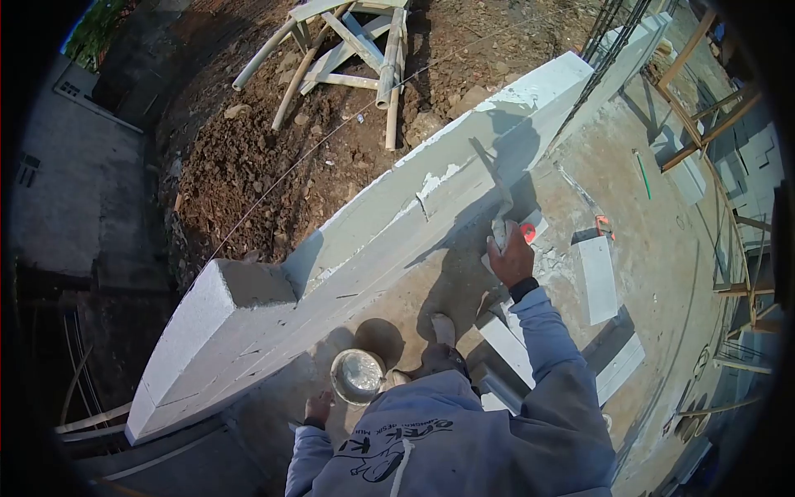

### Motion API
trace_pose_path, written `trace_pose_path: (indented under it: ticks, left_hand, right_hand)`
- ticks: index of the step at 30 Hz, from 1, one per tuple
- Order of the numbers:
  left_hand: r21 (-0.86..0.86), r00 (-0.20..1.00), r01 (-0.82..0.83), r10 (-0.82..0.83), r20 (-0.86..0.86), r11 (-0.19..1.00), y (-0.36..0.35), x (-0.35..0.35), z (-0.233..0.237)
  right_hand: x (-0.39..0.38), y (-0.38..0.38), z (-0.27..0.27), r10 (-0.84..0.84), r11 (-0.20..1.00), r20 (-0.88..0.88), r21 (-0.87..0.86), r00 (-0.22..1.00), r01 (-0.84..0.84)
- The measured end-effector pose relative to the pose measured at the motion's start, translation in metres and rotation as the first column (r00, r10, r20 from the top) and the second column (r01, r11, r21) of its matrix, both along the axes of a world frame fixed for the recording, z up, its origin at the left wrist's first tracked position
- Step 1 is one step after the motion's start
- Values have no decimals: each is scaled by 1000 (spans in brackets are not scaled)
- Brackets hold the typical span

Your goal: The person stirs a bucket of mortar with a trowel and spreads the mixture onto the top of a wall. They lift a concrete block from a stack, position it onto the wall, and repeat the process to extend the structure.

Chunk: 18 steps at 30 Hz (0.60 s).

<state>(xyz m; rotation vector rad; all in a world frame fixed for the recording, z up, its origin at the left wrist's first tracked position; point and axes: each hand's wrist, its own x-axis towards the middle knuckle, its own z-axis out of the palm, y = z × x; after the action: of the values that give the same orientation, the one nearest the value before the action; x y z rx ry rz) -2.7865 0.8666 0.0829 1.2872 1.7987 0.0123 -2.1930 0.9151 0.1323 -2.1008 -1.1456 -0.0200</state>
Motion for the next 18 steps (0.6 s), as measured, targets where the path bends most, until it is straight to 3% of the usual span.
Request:
trace_pose_path:
  ticks: [2,6,9,11,15,18]
  left_hand:
    - [5,1000,16,-16,-4,1000,-3,1,-3]
    - [-40,1000,-29,29,3,999,-1,10,-9]
    - [-8,1000,15,-15,13,1000,11,24,-9]
    - [-3,993,102,-102,-64,995,33,50,17]
    - [-1,991,130,-130,-23,992,60,79,5]
    - [-10,995,96,-96,13,995,81,126,33]
  right_hand:
    - [51,15,-13,-33,999,187,14,982,31]
    - [124,56,2,-142,972,199,-159,970,175]
    - [159,86,7,-161,936,195,-281,967,213]
    - [173,98,7,-168,903,244,-350,955,249]
    - [187,94,-31,-154,866,260,-428,953,257]
    - [190,51,-53,-95,891,283,-404,954,209]
